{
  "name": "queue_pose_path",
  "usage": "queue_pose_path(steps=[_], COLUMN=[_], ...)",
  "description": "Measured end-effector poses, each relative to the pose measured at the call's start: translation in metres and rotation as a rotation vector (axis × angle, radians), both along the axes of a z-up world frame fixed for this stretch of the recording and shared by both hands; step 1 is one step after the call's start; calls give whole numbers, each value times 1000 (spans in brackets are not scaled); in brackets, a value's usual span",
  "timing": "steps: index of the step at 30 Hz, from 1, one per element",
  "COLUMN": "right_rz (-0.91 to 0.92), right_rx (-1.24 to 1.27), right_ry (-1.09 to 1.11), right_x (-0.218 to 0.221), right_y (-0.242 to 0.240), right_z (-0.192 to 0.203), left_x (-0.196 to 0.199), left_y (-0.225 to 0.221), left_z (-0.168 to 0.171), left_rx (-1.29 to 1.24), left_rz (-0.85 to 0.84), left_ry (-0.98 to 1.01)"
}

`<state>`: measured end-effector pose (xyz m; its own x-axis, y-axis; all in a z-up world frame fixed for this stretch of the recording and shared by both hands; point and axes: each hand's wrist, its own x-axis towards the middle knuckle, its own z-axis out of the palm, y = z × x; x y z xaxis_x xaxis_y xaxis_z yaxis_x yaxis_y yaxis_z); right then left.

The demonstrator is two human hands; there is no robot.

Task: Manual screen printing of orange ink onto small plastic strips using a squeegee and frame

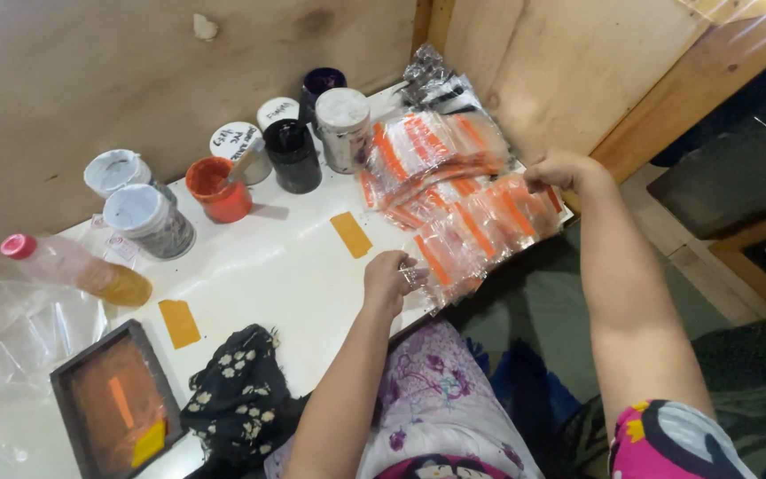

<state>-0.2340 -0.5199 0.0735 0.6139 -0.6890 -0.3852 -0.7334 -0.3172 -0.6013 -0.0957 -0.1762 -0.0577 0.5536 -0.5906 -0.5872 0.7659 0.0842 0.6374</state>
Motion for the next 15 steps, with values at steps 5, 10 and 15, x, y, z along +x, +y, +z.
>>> queue_pose_path(steps=[5,10,15], right_rz=[-25,-38,-51], right_rx=[-39,-92,-46], right_ry=[203,265,230], right_x=[12,26,35], right_y=[-63,-67,-69], right_z=[-61,-55,-51], left_x=[-5,-9,-13], left_y=[-27,-46,-35], left_z=[-39,-66,-1], left_rx=[34,24,79], left_rz=[-23,-25,-24], left_ry=[-7,12,94])
